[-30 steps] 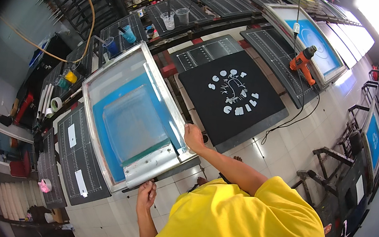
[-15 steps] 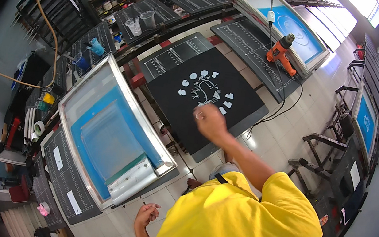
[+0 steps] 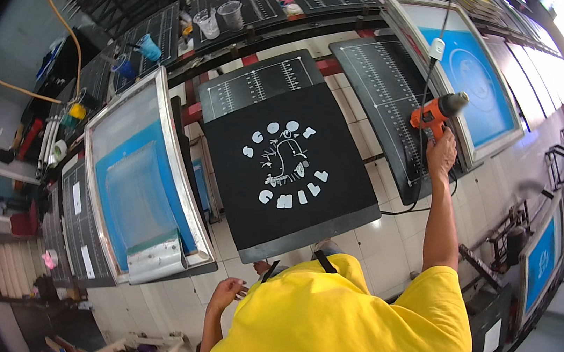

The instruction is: The person prepares a screen with ink, wipes a squeegee with a cloth, and performs multiple printing passes on fabric before drying the print with a heat gun.

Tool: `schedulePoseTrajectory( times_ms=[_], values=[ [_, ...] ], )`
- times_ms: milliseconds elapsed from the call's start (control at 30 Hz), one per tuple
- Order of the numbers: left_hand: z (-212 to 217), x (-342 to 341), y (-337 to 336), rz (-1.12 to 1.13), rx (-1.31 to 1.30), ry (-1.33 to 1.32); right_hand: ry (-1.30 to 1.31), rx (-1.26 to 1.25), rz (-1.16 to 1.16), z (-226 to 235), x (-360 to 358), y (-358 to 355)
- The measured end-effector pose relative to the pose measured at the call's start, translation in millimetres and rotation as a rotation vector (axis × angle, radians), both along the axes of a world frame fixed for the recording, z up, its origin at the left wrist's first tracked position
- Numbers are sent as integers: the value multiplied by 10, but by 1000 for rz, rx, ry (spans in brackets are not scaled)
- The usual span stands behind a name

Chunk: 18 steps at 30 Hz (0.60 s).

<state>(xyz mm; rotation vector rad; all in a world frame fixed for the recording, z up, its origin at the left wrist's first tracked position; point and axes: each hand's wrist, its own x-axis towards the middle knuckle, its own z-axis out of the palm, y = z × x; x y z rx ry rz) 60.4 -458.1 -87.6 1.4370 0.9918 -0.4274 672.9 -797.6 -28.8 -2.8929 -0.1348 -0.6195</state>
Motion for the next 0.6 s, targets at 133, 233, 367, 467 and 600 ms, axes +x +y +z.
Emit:
schedulePoseTrajectory(
  times_ms=[133,233,367,467,600],
  values=[
    [-37,228,-178,71,-42,-25,-4,153,101,-122,203,-123],
    [-124,287,-278,74,-37,13,-60,28,102,-153,239,-190],
    [-274,264,-311,163,-33,44,-139,-73,18,6,119,-353],
    [-550,117,-260,153,-29,81,-275,-22,52,295,-115,-519],
    [-834,105,-137,143,-40,185,-246,210,94,706,-623,-647]
  ],
)
